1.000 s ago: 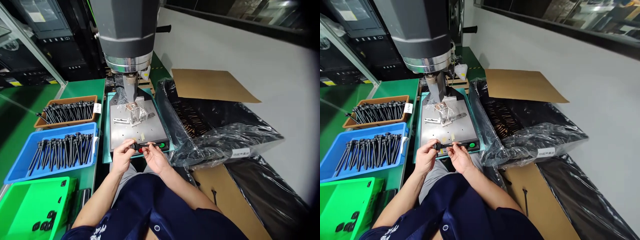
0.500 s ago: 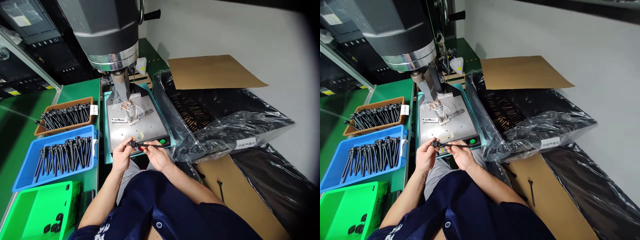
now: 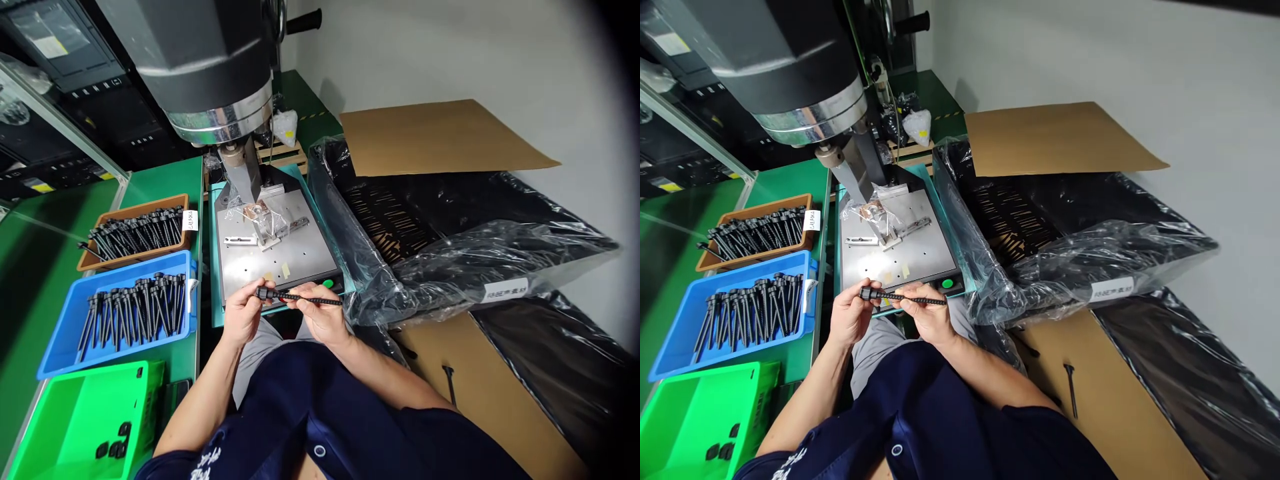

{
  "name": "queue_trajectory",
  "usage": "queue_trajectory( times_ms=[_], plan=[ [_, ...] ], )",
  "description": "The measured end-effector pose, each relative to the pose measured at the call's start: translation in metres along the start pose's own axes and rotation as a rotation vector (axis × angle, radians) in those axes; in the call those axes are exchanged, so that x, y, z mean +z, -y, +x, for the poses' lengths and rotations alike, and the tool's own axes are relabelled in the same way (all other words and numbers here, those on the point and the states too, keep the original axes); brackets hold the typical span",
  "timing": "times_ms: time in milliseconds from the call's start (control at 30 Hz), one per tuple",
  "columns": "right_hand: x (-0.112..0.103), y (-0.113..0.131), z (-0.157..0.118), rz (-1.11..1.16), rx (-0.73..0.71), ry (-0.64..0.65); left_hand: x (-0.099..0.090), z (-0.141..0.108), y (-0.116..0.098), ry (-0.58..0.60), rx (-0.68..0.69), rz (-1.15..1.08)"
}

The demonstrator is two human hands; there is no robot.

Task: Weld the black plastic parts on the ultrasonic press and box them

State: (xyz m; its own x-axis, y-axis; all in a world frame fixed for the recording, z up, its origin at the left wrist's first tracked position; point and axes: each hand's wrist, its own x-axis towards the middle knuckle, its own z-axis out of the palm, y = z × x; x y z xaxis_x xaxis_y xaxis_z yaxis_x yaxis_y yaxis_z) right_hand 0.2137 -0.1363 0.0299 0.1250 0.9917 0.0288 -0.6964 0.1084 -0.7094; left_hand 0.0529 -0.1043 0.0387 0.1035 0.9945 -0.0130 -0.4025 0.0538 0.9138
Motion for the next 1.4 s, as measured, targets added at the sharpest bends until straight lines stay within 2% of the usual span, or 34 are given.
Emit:
queue_trajectory(
  times_ms=[200, 533, 600, 667, 733, 767, 833, 933, 1000, 1100, 1200, 1300, 1400],
  plan=[
    [0.001, 0.005, 0.003, 0.014, 0.056, -0.03, -0.002, 0.001, -0.009, 0.07, -0.153, -0.036],
    [-0.004, -0.003, 0.002, 0.191, 0.248, -0.05, -0.002, 0.001, 0.0, 0.053, -0.079, 0.075],
    [-0.007, -0.009, 0.003, 0.222, 0.294, -0.068, -0.001, 0.004, 0.002, 0.025, -0.067, 0.095],
    [-0.01, -0.016, 0.003, 0.21, 0.413, -0.05, 0.0, 0.009, 0.004, -0.034, -0.041, 0.152],
    [-0.013, -0.023, 0.001, 0.083, 0.539, 0.038, 0.0, 0.014, 0.005, -0.107, -0.002, 0.242],
    [-0.015, -0.025, 0.0, -0.029, 0.547, 0.088, 0.0, 0.016, 0.005, -0.136, 0.02, 0.283],
    [-0.017, -0.025, 0.002, -0.298, 0.384, 0.122, -0.001, 0.02, 0.007, -0.157, 0.047, 0.334],
    [-0.016, -0.02, 0.014, -0.61, -0.02, 0.048, 0.001, 0.022, 0.011, -0.095, 0.018, 0.348],
    [-0.013, -0.016, 0.025, -0.726, -0.142, 0.096, 0.004, 0.023, 0.014, -0.054, -0.011, 0.342],
    [-0.008, -0.015, 0.039, -0.827, -0.211, 0.279, 0.009, 0.023, 0.018, -0.032, -0.027, 0.334],
    [-0.008, -0.019, 0.046, -0.861, -0.261, 0.354, 0.007, 0.024, 0.019, -0.036, -0.027, 0.358],
    [-0.015, -0.028, 0.057, -0.868, -0.22, 0.312, -0.005, 0.035, 0.014, -0.106, 0.002, 0.499],
    [-0.022, -0.039, 0.08, -0.821, -0.063, 0.183, -0.023, 0.062, 0.004, -0.259, 0.117, 0.581]
  ],
)
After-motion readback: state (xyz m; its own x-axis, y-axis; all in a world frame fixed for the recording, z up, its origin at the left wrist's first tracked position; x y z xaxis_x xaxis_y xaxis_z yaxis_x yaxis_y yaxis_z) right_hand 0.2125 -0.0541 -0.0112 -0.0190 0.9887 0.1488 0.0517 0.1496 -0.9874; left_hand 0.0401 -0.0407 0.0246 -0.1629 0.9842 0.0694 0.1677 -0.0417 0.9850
